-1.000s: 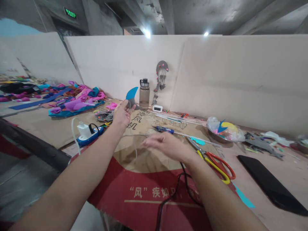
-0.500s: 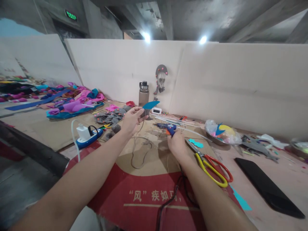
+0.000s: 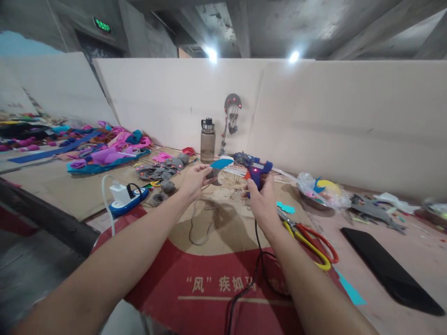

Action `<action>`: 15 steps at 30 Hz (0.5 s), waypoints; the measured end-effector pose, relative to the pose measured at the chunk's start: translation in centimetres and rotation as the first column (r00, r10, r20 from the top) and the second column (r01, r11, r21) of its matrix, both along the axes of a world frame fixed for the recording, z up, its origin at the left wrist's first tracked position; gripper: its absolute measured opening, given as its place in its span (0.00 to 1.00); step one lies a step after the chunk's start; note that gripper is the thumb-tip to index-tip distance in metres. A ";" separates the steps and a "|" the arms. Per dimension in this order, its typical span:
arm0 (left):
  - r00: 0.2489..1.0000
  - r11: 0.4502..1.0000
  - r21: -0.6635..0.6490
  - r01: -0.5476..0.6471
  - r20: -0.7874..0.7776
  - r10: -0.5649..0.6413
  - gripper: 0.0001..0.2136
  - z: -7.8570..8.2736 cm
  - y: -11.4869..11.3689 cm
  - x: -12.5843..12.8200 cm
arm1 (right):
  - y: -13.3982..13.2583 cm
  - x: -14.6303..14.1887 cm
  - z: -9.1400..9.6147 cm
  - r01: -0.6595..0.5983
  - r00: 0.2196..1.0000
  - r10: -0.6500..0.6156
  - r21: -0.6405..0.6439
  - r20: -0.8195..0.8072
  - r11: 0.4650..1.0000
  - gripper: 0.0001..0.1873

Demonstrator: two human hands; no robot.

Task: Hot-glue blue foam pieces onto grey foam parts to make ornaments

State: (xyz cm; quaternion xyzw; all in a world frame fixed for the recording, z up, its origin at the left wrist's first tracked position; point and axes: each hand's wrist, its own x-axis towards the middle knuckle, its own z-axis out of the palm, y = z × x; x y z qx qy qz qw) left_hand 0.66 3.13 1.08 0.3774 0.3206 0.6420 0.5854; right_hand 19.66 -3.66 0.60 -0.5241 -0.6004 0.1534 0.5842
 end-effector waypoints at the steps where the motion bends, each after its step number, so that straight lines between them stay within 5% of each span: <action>1: 1.000 1.000 -0.003 0.006 -0.001 -0.006 0.06 0.0 0.0 0.0 | -0.2 -0.5 0.2 -0.048 0.996 0.046 -0.028 -0.073 0.998 0.17; 6: 0.999 0.999 0.023 0.039 -0.005 -0.039 0.06 -0.1 0.1 0.1 | -1.4 -1.8 0.9 -0.183 0.980 0.176 -0.077 -0.098 0.980 0.24; 15: 0.998 1.000 0.003 0.017 -0.064 -0.016 0.06 0.1 -0.2 0.3 | -1.7 -1.7 0.6 -0.055 0.976 0.058 -0.017 0.212 0.998 0.24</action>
